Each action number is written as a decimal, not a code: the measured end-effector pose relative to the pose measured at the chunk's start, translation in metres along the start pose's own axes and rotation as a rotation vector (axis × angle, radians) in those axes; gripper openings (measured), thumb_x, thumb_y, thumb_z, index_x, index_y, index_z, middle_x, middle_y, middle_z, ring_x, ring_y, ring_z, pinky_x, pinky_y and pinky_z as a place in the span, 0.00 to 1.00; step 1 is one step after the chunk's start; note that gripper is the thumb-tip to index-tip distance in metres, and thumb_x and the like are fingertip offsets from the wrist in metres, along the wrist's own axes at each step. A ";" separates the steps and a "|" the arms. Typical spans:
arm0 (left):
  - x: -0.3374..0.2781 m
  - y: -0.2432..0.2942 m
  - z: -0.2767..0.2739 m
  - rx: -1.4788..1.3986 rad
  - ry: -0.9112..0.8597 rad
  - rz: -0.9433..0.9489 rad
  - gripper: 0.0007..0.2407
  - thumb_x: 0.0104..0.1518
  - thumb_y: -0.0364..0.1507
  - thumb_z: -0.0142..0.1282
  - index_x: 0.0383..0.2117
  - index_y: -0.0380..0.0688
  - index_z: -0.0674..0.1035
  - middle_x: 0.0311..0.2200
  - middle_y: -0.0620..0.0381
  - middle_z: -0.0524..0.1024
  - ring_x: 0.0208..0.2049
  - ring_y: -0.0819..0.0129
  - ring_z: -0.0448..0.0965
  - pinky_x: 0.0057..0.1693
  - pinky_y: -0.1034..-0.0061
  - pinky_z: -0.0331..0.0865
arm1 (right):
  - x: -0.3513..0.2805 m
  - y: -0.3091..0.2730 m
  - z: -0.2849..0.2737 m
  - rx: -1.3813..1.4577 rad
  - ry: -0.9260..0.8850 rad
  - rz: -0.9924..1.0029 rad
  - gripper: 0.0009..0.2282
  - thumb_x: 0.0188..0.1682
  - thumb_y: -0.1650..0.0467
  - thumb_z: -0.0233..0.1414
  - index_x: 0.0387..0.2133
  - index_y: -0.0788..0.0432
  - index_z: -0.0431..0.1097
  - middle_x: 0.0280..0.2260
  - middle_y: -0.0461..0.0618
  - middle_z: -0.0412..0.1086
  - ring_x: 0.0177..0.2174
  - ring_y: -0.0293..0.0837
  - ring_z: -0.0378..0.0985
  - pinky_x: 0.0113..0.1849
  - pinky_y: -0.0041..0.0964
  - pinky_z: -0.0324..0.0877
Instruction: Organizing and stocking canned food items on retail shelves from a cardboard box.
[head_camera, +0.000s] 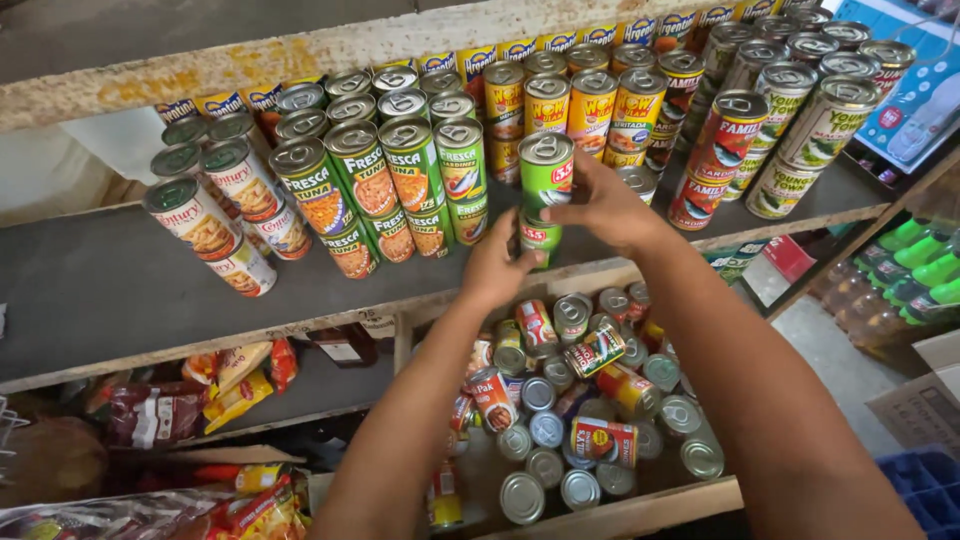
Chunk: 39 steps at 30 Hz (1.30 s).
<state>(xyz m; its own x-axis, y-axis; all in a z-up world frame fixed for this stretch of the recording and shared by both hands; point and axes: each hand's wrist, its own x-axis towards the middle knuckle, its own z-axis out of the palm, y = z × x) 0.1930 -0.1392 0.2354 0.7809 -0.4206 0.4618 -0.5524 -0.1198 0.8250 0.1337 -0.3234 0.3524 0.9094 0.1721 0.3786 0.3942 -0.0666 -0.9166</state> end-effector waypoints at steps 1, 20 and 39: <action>0.001 0.006 -0.002 -0.002 0.000 0.001 0.34 0.49 0.30 0.67 0.65 0.40 0.65 0.54 0.46 0.79 0.54 0.57 0.81 0.58 0.67 0.72 | 0.000 0.000 0.002 -0.002 0.001 0.000 0.37 0.38 0.75 0.66 0.64 0.61 0.58 0.56 0.47 0.70 0.55 0.41 0.72 0.58 0.41 0.66; 0.000 0.036 0.002 0.360 0.006 -0.064 0.38 0.48 0.41 0.68 0.63 0.45 0.58 0.50 0.41 0.76 0.51 0.40 0.77 0.52 0.54 0.71 | 0.001 0.011 0.017 -0.457 0.358 -0.016 0.37 0.30 0.64 0.74 0.53 0.66 0.65 0.46 0.54 0.76 0.46 0.45 0.79 0.49 0.40 0.73; -0.002 0.018 0.002 0.392 0.147 0.029 0.33 0.46 0.36 0.71 0.60 0.41 0.68 0.45 0.40 0.79 0.46 0.42 0.80 0.49 0.56 0.73 | -0.002 0.032 0.009 -0.077 0.211 -0.003 0.28 0.41 0.77 0.66 0.56 0.67 0.65 0.48 0.52 0.76 0.47 0.41 0.79 0.51 0.40 0.75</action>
<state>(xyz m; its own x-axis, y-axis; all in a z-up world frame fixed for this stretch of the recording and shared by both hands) 0.1805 -0.1423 0.2484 0.7808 -0.2999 0.5481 -0.6220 -0.4550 0.6372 0.1430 -0.3168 0.3207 0.9126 -0.0363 0.4071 0.3985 -0.1423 -0.9060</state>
